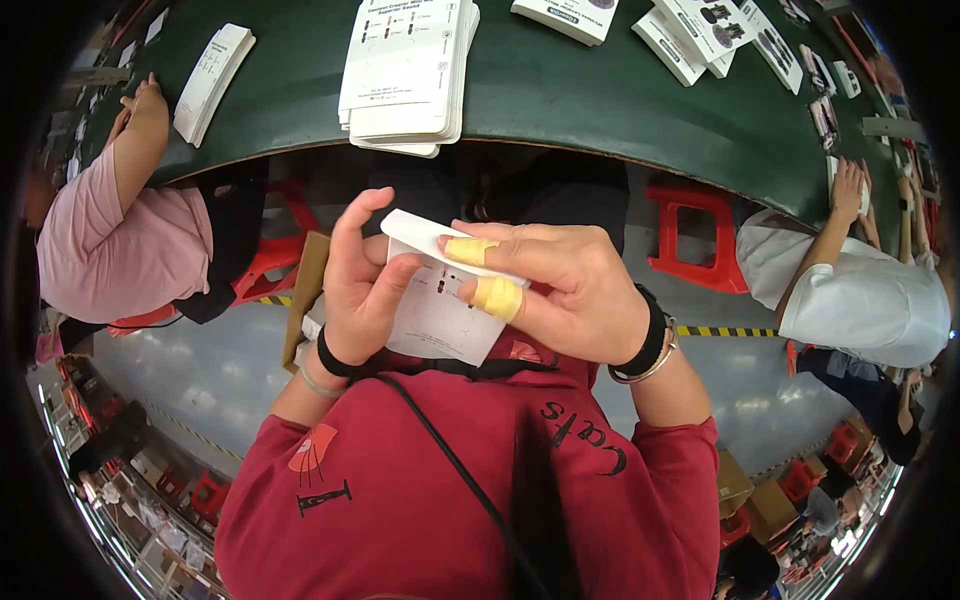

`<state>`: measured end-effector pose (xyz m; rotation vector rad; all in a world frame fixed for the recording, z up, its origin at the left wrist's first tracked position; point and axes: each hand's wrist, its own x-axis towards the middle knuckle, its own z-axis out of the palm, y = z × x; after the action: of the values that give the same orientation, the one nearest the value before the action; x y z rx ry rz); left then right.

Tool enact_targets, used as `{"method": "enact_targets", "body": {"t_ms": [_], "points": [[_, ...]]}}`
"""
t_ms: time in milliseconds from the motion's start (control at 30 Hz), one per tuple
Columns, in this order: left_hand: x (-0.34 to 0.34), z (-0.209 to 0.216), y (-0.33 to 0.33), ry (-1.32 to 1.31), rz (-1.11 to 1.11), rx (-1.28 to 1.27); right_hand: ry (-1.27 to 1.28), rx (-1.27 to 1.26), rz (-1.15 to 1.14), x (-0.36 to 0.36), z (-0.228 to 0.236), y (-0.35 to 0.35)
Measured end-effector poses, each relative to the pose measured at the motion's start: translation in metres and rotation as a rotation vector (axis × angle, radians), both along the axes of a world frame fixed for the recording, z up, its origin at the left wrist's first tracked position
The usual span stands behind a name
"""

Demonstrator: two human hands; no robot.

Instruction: The person folds white cardboard boxes by hand, pressing the flaps into place and stacking each completed box on the table.

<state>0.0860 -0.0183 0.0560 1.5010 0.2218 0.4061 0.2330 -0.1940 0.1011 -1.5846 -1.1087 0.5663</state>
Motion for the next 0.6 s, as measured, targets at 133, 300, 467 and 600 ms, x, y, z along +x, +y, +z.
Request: {"method": "enact_targets", "body": {"t_ms": [133, 300, 467, 600], "points": [[0.009, 0.006, 0.012, 0.044, -0.06, 0.051, -0.004, -0.079, -0.02, -0.003, 0.009, 0.005], [0.026, 0.037, 0.037, 0.16, -0.263, -0.018, 0.082, -0.162, -0.082, -0.007, 0.015, 0.006], [0.047, 0.04, 0.053, 0.273, -0.481, -0.176, 0.337, -0.192, -0.084, -0.006, 0.021, 0.005], [0.049, 0.032, 0.043, 0.282, -0.442, -0.285, 0.411, -0.15, -0.135, -0.006, 0.01, 0.003]]}}
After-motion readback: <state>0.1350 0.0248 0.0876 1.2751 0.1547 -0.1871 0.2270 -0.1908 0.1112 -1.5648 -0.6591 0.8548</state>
